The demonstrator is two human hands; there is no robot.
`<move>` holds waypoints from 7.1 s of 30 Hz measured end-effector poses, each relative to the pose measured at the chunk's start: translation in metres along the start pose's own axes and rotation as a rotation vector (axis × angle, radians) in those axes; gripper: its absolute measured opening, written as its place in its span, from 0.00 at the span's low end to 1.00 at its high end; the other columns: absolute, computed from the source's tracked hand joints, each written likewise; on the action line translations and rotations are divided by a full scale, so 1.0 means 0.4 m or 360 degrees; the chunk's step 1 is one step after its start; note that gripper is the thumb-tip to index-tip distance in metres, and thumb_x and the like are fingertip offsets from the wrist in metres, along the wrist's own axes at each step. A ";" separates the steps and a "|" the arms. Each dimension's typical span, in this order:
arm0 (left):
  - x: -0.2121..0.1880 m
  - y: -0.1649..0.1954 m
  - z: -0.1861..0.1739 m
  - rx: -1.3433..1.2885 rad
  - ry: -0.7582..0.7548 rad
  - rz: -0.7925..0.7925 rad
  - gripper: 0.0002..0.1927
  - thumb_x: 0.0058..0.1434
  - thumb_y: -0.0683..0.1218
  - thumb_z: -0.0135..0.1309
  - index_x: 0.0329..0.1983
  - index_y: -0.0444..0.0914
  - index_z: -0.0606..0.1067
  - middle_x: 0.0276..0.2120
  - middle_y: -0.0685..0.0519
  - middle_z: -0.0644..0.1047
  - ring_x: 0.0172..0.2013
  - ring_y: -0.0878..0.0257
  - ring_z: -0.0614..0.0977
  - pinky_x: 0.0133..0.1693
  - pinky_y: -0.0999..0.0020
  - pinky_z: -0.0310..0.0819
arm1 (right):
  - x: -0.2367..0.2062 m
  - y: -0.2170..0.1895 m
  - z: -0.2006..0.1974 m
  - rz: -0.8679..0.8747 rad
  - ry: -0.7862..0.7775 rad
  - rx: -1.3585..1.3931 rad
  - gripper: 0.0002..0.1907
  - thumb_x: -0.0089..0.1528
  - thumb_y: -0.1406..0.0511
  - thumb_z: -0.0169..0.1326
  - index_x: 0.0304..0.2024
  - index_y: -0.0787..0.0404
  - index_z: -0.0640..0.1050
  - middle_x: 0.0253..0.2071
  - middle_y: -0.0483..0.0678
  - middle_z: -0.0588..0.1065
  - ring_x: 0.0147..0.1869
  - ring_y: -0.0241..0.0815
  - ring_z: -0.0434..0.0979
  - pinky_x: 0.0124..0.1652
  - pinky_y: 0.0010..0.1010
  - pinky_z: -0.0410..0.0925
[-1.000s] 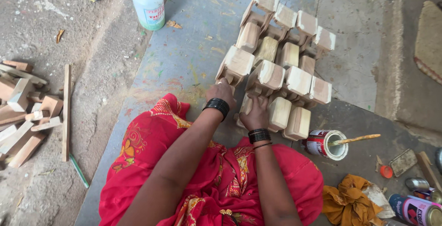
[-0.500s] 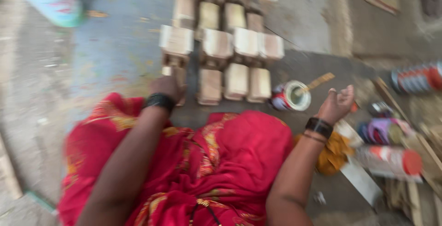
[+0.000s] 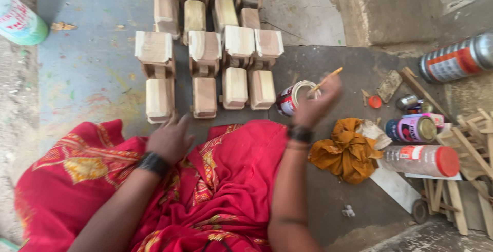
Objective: The person sits on the floor and wipes small wooden pieces with an orange cloth, then uses a brush to apply a white coating from a tin onto the wooden pieces, placing each treated piece with a row of similar pieces on the floor.
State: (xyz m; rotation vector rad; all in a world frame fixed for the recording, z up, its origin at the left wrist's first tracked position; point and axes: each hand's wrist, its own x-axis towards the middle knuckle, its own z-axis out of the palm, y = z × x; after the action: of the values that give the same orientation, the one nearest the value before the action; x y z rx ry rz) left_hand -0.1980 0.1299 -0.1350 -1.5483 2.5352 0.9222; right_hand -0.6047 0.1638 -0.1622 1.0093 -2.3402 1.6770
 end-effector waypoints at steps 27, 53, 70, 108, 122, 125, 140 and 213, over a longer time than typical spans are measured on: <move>0.179 0.054 0.091 -0.0051 0.0082 0.0172 0.47 0.54 0.45 0.56 0.76 0.53 0.52 0.77 0.45 0.38 0.69 0.40 0.60 0.60 0.52 0.69 | 0.285 -0.044 0.361 0.0167 -0.0691 -0.1124 0.53 0.49 0.56 0.70 0.74 0.39 0.58 0.56 0.60 0.72 0.56 0.65 0.76 0.55 0.52 0.69; 0.158 0.078 0.011 -0.0158 -0.0069 0.0117 0.50 0.55 0.43 0.55 0.78 0.57 0.45 0.78 0.48 0.36 0.61 0.42 0.70 0.58 0.54 0.72 | -0.143 -0.197 0.270 -0.0658 -0.1005 -0.0198 0.60 0.40 0.71 0.72 0.71 0.58 0.54 0.66 0.70 0.63 0.67 0.72 0.65 0.62 0.52 0.63; 0.185 0.050 0.090 -0.0258 0.0087 0.0205 0.46 0.55 0.44 0.55 0.77 0.51 0.50 0.76 0.44 0.39 0.64 0.38 0.65 0.60 0.51 0.68 | 0.524 0.083 0.395 0.0227 -0.0512 -0.0923 0.55 0.47 0.60 0.73 0.72 0.53 0.58 0.58 0.58 0.76 0.59 0.60 0.77 0.58 0.48 0.69; 0.181 -0.037 -0.028 -0.0005 0.0278 -0.0788 0.56 0.56 0.56 0.62 0.81 0.43 0.43 0.65 0.35 0.62 0.52 0.41 0.75 0.43 0.47 0.78 | 0.020 -0.230 0.066 -0.0341 -0.0655 0.0663 0.68 0.56 0.74 0.69 0.80 0.41 0.35 0.84 0.54 0.33 0.83 0.51 0.57 0.74 0.48 0.66; 0.205 -0.051 0.049 0.0481 0.0404 -0.0735 0.46 0.56 0.50 0.58 0.78 0.45 0.54 0.58 0.33 0.66 0.44 0.45 0.76 0.32 0.55 0.81 | 0.588 0.197 0.283 0.0209 -0.0349 -0.1275 0.65 0.54 0.66 0.66 0.77 0.41 0.33 0.65 0.60 0.71 0.62 0.64 0.75 0.58 0.52 0.67; 0.197 -0.046 0.048 0.0552 0.0487 -0.0718 0.46 0.56 0.51 0.58 0.78 0.43 0.56 0.58 0.34 0.66 0.44 0.45 0.76 0.32 0.54 0.81 | 0.597 0.213 0.280 0.0386 -0.0531 -0.1153 0.63 0.60 0.66 0.62 0.83 0.43 0.32 0.63 0.59 0.77 0.63 0.62 0.77 0.64 0.49 0.69; 0.202 -0.043 0.029 0.0526 0.0487 -0.0686 0.48 0.54 0.52 0.58 0.78 0.44 0.55 0.57 0.36 0.66 0.42 0.47 0.76 0.31 0.58 0.82 | 0.588 0.171 0.290 -0.0365 -0.0370 -0.1103 0.64 0.51 0.73 0.68 0.79 0.44 0.43 0.66 0.52 0.68 0.64 0.53 0.76 0.59 0.47 0.69; 0.254 0.057 0.072 -0.0735 0.0315 0.0283 0.64 0.38 0.56 0.77 0.75 0.44 0.51 0.70 0.49 0.63 0.72 0.40 0.53 0.68 0.43 0.49 | -0.166 -0.353 0.144 -0.0478 -0.1585 0.0248 0.08 0.59 0.76 0.57 0.39 0.61 0.79 0.45 0.50 0.82 0.51 0.47 0.84 0.49 0.34 0.74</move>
State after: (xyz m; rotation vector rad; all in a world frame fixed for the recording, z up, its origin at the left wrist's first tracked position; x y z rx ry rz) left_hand -0.2756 0.0701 -0.1807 -1.6014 2.7721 1.5416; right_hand -0.4575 0.1187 -0.0992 2.5297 -2.2852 1.4126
